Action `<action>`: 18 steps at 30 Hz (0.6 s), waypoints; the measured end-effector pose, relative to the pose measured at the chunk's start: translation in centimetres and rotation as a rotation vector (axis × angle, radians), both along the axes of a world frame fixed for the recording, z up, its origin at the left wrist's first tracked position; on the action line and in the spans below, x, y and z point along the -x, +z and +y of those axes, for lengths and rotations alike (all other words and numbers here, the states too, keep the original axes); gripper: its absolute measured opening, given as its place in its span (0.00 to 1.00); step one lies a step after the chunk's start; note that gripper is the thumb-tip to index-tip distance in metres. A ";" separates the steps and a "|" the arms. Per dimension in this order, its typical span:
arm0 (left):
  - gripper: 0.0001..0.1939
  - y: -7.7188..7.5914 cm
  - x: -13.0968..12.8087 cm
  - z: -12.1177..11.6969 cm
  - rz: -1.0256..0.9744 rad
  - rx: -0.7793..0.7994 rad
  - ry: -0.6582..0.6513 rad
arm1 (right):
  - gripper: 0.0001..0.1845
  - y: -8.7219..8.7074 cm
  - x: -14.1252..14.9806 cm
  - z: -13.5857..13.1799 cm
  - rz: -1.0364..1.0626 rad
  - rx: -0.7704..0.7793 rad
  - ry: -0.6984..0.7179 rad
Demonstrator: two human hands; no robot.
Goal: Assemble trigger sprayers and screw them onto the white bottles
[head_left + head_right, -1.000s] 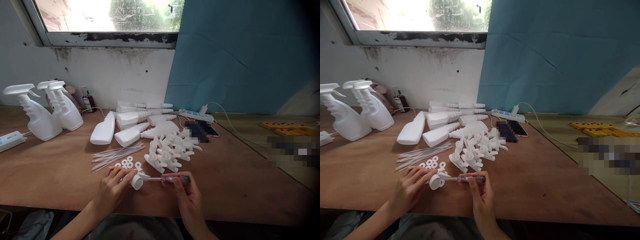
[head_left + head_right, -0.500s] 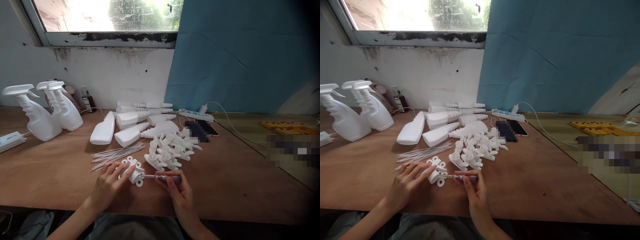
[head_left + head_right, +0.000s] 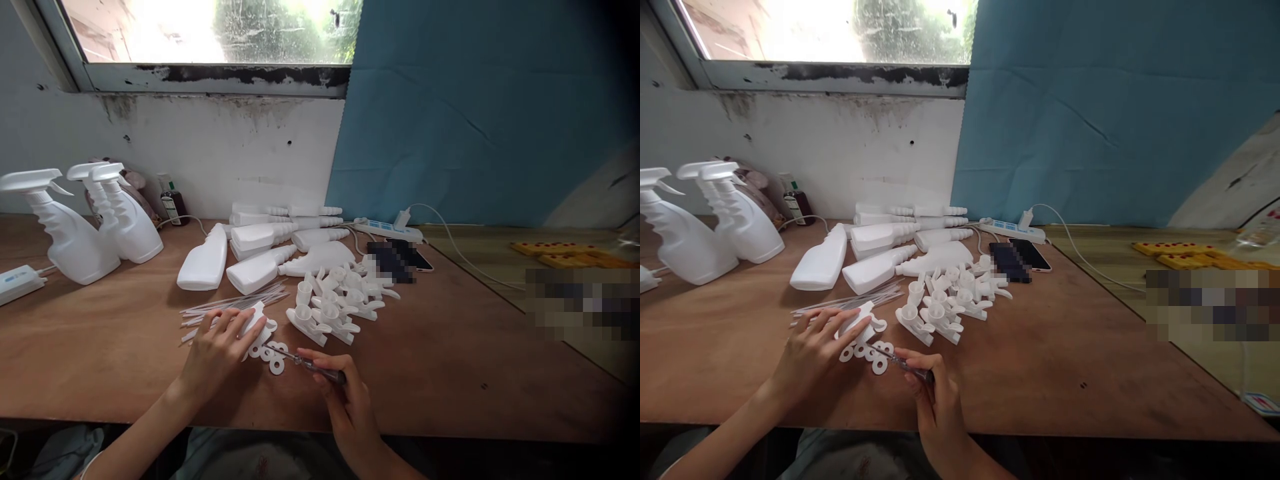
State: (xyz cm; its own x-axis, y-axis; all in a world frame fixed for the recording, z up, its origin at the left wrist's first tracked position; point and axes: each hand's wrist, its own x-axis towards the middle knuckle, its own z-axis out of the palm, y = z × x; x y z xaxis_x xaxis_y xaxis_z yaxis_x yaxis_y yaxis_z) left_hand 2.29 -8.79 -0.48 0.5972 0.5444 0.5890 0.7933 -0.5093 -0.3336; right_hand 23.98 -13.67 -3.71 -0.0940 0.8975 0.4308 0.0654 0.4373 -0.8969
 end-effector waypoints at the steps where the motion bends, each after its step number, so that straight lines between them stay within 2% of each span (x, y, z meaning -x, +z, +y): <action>1: 0.18 0.1 0.2 0.1 -0.011 0.002 0.005 | 0.05 -0.1 -0.1 0.0 -0.007 -0.011 -0.007; 6: 0.15 1.0 1.1 0.5 -0.189 0.129 0.040 | 0.08 -0.7 -0.5 -0.4 -0.012 -0.084 0.003; 11: 0.07 2.3 1.1 1.3 -0.468 0.369 0.060 | 0.10 -0.4 -0.7 -0.9 -0.005 -0.215 0.140; 14: 0.09 2.9 0.3 3.0 -0.564 0.500 0.084 | 0.09 -0.3 -0.7 -0.9 -0.004 -0.210 0.143; 18: 0.15 3.2 -1.8 6.1 -0.539 0.589 0.102 | 0.08 -0.4 -0.7 -0.8 0.020 -0.175 0.123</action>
State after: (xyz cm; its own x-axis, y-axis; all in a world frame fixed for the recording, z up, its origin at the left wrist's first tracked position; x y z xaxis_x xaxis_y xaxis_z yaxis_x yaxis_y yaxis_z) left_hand 4.11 -2.66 2.76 0.2431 0.8920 0.3812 0.8204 -0.3987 0.4098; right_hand 24.63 -14.44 -4.08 -0.1879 0.7911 0.5821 -0.0151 0.5902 -0.8071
